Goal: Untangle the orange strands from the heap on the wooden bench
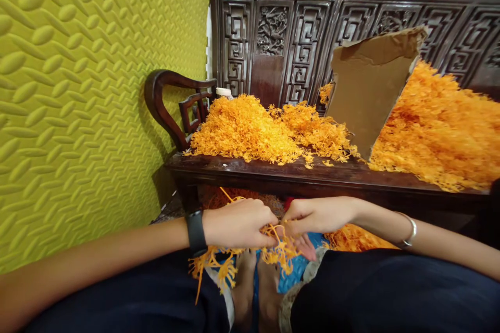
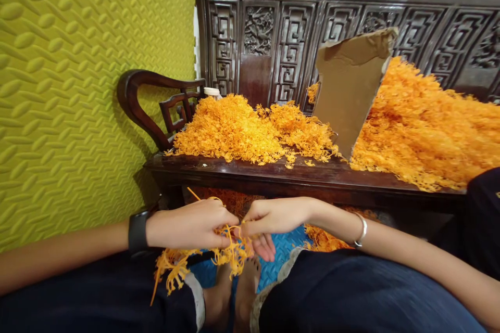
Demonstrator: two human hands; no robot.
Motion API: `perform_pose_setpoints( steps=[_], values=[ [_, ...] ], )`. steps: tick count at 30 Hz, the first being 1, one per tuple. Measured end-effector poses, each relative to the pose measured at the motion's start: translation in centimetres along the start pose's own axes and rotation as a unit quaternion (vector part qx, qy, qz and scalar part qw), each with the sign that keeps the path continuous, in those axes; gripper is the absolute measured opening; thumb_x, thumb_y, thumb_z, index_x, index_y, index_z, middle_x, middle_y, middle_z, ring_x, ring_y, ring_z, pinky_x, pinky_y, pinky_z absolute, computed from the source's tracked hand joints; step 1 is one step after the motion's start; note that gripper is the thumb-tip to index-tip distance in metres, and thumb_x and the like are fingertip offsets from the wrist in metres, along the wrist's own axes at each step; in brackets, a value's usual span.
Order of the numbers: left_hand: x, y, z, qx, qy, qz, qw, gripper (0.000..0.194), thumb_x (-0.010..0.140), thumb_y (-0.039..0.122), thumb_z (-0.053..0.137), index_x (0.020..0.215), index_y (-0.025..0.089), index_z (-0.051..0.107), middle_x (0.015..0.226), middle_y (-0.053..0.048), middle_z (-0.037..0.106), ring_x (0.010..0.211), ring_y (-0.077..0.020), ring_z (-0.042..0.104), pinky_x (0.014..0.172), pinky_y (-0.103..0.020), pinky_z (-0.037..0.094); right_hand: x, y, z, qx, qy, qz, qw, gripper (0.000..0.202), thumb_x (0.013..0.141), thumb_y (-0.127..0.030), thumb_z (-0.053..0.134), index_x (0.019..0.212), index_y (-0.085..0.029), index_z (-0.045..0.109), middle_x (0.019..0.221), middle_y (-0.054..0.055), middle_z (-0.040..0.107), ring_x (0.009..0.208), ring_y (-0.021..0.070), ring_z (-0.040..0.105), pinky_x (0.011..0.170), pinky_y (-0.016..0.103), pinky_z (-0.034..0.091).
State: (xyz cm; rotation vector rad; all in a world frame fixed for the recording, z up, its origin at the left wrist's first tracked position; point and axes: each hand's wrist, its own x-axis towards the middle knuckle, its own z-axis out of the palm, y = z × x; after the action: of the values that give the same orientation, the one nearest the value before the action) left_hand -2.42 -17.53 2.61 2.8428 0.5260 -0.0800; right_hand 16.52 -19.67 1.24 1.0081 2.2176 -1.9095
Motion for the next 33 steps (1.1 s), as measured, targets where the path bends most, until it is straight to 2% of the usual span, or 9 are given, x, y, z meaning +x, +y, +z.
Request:
perform_pose_setpoints(
  steps=[6,12,15,22,28,33],
  values=[
    [0.1,-0.6,0.1,-0.030,-0.006,0.049,0.998,0.016,0.079,0.027,0.057,0.071,0.016,0.063,0.055,0.001,0.053,0.055,-0.0113,0.049,0.050,-0.020,0.031,-0.3,0.1,-0.1,-0.037,-0.019,-0.007,0.999,0.053,0.090,-0.046,0.038,0.068,-0.006,0.065,0.050,0.003,0.060,0.047,0.0092,0.056,0.054,0.021,0.046],
    [0.1,-1.3,0.6,-0.188,0.000,0.086,0.979,0.022,0.077,0.016,0.055,0.055,0.012,0.053,0.045,0.008,0.032,0.043,-0.0039,0.029,0.044,-0.018,0.023,-0.8,0.0,-0.4,-0.028,-0.040,-0.010,0.999,0.054,0.092,-0.039,0.035,0.065,-0.005,0.067,0.051,0.005,0.060,0.048,0.0089,0.055,0.057,0.021,0.046],
    [-0.2,-1.3,0.7,-0.224,-0.007,0.105,0.969,0.025,0.078,0.016,0.054,0.054,0.012,0.051,0.045,0.008,0.029,0.043,-0.0037,0.027,0.044,-0.018,0.022,-0.8,0.1,-0.3,-0.020,-0.064,0.006,0.998,0.057,0.092,-0.044,0.034,0.069,-0.004,0.068,0.053,0.006,0.061,0.047,0.0092,0.054,0.056,0.021,0.046],
    [-0.5,-1.0,0.8,-0.258,-0.064,0.126,0.956,0.032,0.084,0.026,0.052,0.055,0.014,0.048,0.044,0.008,0.028,0.042,-0.0045,0.027,0.043,-0.019,0.023,-0.7,0.1,-0.2,-0.014,-0.118,0.030,0.992,0.069,0.088,-0.058,0.028,0.075,-0.004,0.069,0.053,0.006,0.060,0.046,0.0098,0.055,0.056,0.021,0.047],
    [-0.7,-0.9,0.4,-0.288,-0.077,0.130,0.946,0.031,0.084,0.024,0.052,0.056,0.014,0.047,0.046,0.008,0.027,0.043,-0.0046,0.027,0.043,-0.019,0.024,-1.0,-0.2,-0.1,0.010,-0.146,0.027,0.989,0.072,0.088,-0.059,0.027,0.075,-0.003,0.069,0.052,0.006,0.060,0.046,0.0104,0.055,0.055,0.021,0.046],
    [-0.9,-1.0,0.5,-0.329,-0.094,0.118,0.932,0.031,0.085,0.027,0.050,0.058,0.015,0.043,0.048,0.008,0.027,0.044,-0.0046,0.026,0.043,-0.019,0.023,-1.2,-0.6,0.1,0.013,-0.141,0.026,0.990,0.070,0.090,-0.057,0.027,0.073,-0.004,0.069,0.049,0.004,0.058,0.044,0.0093,0.053,0.054,0.020,0.046]
  ],
)
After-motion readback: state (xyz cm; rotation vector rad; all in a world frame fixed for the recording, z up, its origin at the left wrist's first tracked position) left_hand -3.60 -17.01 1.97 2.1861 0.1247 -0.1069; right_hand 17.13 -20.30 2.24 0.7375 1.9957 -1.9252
